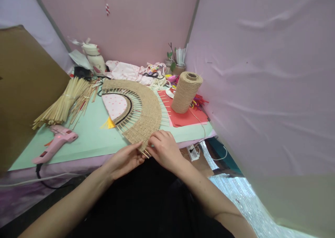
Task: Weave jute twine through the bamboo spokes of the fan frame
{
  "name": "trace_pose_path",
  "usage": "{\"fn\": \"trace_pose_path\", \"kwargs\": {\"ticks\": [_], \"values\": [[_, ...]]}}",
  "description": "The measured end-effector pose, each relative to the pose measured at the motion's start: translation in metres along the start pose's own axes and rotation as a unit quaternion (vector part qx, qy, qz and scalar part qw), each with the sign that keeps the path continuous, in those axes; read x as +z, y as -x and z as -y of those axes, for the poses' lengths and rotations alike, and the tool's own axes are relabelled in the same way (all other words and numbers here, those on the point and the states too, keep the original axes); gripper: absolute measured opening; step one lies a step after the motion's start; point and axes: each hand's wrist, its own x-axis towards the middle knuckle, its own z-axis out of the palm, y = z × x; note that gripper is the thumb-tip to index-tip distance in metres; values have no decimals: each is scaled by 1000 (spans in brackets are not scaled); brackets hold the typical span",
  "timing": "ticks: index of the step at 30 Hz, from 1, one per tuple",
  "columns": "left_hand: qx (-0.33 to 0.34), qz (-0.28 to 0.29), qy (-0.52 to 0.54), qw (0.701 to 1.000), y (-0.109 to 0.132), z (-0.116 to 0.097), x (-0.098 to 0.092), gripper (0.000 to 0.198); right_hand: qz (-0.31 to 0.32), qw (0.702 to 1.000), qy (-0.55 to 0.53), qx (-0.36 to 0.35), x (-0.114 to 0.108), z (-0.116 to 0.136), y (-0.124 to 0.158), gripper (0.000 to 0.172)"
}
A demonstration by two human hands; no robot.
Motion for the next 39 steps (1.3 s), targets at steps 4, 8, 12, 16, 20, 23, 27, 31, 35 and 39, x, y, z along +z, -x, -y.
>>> {"fn": "trace_pose_path", "kwargs": {"ticks": [4, 8, 12, 16, 20, 23, 27, 31, 35, 39], "values": [[23, -49, -30, 998, 10, 0, -6, 2, -46, 994, -100, 21, 1, -9, 13, 4], [36, -64, -41, 996, 14, 2, -11, 10, -87, 979, -163, 82, 6, -23, 25, 3], [47, -68, -44, 996, 15, 3, -12, 11, -84, 970, -180, 139, 16, -27, 32, 8], [66, -72, -64, 993, 19, 3, -13, 11, -64, 956, -225, 179, 27, -22, 34, 14], [92, -46, -88, 991, 26, 5, -15, 27, -86, 943, -253, 198, 36, -23, 32, 13], [104, -59, -107, 987, 31, 7, -18, 36, -141, 949, -200, 201, 43, -24, 31, 13], [126, -104, -150, 975, 32, 9, -23, 38, -150, 958, -162, 181, 51, -25, 32, 17], [137, -107, -190, 966, 29, 12, -27, 39, -154, 963, -145, 167, 55, -24, 34, 19], [146, -120, -210, 959, 28, 14, -28, 41, -180, 963, -135, 147, 56, -22, 33, 17], [153, -131, -211, 956, 27, 16, -28, 43, -188, 962, -141, 137, 54, -18, 30, 15]]}}
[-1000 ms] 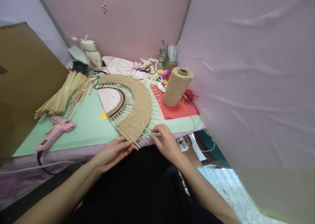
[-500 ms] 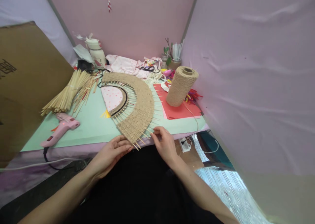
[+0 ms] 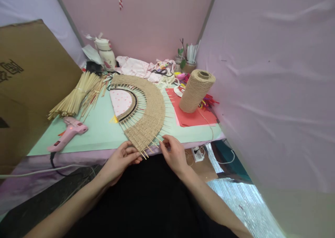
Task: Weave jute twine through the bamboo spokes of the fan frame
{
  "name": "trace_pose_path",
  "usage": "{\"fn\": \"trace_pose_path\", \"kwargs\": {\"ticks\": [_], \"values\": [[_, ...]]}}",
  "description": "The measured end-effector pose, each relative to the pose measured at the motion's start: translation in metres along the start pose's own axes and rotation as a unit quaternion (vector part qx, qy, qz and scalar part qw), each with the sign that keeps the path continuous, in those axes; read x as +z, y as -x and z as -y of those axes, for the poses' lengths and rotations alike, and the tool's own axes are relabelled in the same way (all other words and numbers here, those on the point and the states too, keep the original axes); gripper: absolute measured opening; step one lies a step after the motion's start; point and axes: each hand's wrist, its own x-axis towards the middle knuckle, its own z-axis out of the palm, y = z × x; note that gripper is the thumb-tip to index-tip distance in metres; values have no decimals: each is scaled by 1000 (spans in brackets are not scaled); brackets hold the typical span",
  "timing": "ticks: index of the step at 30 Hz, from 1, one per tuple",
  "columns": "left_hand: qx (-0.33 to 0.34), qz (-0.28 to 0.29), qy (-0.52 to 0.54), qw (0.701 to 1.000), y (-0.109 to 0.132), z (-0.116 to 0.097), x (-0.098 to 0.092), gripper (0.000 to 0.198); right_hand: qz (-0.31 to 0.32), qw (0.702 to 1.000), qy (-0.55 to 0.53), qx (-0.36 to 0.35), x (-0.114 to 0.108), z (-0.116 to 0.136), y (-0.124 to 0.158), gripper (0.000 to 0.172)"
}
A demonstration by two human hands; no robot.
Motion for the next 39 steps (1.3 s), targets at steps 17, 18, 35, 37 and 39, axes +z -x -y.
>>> {"fn": "trace_pose_path", "kwargs": {"ticks": [17, 18, 35, 37, 39], "values": [[-3, 5, 24, 1000, 0, -1, 1, 38, 25, 999, -10, 40, -2, 1, 0, 16], [0, 8, 24, 1000, -1, 0, 1, 38, 25, 999, -11, 42, -2, 1, 0, 16], [3, -4, 6, 1000, -2, 0, 1, 37, 66, 997, -11, 35, -11, -11, 6, 22], [2, -3, 8, 1000, -2, 0, 1, 37, 71, 997, -2, 31, -16, -11, 8, 21], [0, 1, 11, 1000, -2, 0, 1, 36, 80, 996, 6, 30, -23, -9, 9, 19]]}}
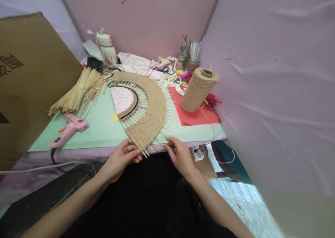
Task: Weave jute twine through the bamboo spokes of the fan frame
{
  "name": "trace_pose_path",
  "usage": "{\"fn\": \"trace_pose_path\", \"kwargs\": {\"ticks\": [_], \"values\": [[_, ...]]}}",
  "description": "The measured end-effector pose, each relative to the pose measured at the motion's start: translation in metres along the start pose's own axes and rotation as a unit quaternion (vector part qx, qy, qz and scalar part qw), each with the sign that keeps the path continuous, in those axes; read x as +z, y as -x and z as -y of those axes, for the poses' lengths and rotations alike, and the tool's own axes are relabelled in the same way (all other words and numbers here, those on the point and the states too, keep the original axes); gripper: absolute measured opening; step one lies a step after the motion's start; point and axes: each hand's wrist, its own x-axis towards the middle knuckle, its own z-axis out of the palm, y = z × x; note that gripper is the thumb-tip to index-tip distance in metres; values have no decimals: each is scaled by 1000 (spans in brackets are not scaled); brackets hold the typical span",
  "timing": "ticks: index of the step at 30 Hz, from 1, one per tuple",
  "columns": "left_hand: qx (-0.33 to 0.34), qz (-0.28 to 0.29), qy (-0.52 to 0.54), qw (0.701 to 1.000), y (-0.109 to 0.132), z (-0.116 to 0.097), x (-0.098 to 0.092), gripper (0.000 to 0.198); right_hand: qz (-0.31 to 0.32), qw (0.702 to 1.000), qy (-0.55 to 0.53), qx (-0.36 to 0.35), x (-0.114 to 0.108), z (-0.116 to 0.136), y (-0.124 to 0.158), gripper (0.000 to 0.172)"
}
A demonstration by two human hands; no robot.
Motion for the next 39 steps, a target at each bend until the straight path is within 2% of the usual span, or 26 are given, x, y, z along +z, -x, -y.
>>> {"fn": "trace_pose_path", "kwargs": {"ticks": [7, 9, 11, 14, 16, 19, 24, 26, 30, 34, 39], "values": [[-1, 2, 17, 1000, -1, -2, -1, 38, 47, 999, 8, 5, -13, 5, 3, 13], [1, 1, 14, 1000, -1, -1, -1, 37, 84, 996, 6, 5, -15, 7, 1, 12], [3, 0, 13, 1000, -1, -1, 0, 37, 172, 985, -11, 6, -18, 12, 1, 12], [4, -5, 13, 1000, -1, -2, 2, 36, 330, 942, -70, 7, -24, 27, 1, 11], [8, -11, 10, 1000, -1, -4, 4, 36, 378, 920, -105, 4, -26, 38, 1, 11], [24, -10, -3, 1000, -1, -6, 5, 36, 367, 918, -150, 25, -22, 51, -1, 7], [35, 0, -16, 999, -3, -4, 3, 34, 308, 905, -261, 133, -1, 56, -1, 24], [33, -7, -19, 999, -3, -3, 1, 35, 283, 891, -310, 176, 7, 55, 0, 23], [24, -15, -24, 999, -3, -2, 0, 37, 265, 842, -399, 250, 19, 53, 3, 28], [27, -2, -31, 999, -5, 0, 1, 38, 233, 821, -438, 282, 29, 54, 4, 32], [36, 7, -59, 998, -5, 3, 2, 36, 204, 825, -434, 299, 37, 54, 5, 37]]}}
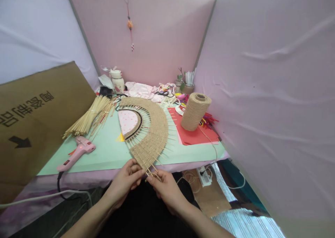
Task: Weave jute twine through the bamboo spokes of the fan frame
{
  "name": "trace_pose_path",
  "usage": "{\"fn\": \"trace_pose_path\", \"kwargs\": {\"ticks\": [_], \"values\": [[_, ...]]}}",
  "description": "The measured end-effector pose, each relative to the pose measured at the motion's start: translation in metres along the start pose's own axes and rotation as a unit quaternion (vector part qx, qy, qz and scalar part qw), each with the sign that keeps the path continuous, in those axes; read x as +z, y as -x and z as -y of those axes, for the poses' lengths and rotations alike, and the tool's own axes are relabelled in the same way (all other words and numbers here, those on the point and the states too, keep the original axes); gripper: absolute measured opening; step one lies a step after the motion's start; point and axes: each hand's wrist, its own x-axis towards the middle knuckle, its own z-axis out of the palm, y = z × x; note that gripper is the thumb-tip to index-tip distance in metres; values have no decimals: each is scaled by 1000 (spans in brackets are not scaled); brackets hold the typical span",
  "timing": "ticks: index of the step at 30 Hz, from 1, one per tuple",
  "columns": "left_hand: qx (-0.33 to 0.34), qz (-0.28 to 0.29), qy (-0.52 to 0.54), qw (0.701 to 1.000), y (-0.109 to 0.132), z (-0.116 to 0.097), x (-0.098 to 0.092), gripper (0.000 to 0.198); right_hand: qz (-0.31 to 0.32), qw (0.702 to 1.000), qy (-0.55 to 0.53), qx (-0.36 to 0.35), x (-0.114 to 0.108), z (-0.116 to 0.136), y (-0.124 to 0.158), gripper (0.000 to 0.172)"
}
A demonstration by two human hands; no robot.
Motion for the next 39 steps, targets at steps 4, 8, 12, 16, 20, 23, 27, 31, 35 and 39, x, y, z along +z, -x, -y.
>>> {"fn": "trace_pose_path", "kwargs": {"ticks": [4, 8, 12, 16, 20, 23, 27, 31, 35, 39], "values": [[19, 41, -141, 989, 15, -15, -19, 44, -21, 1000, -10, -13, -2, 0, 1, 37], [163, -199, -369, 893, 35, -39, -69, 40, -55, 998, -23, -12, -6, -3, 2, 37], [209, -391, -572, 691, 39, -45, -123, 46, -64, 998, -26, 1, -9, -8, 1, 36], [86, -403, -666, 621, 32, -37, -147, 51, -60, 998, -24, 15, -11, -7, 2, 37], [61, -415, -672, 610, 27, -32, -155, 47, -55, 998, -27, 30, -12, -6, 4, 36], [82, -406, -690, 594, 25, -28, -165, 50, -56, 998, -25, 34, -14, -7, 3, 37], [67, -377, -707, 594, 24, -22, -176, 45, -49, 998, -22, 37, -15, -9, 1, 36], [48, -389, -693, 606, 29, -17, -170, 47, -47, 998, -19, 36, -15, -8, 1, 35], [25, -373, -690, 620, 32, -20, -155, 50, -46, 998, -18, 42, -16, -9, 1, 33], [-9, -359, -665, 655, 33, -30, -148, 50, -44, 998, -17, 38, -17, -9, 1, 34]]}}
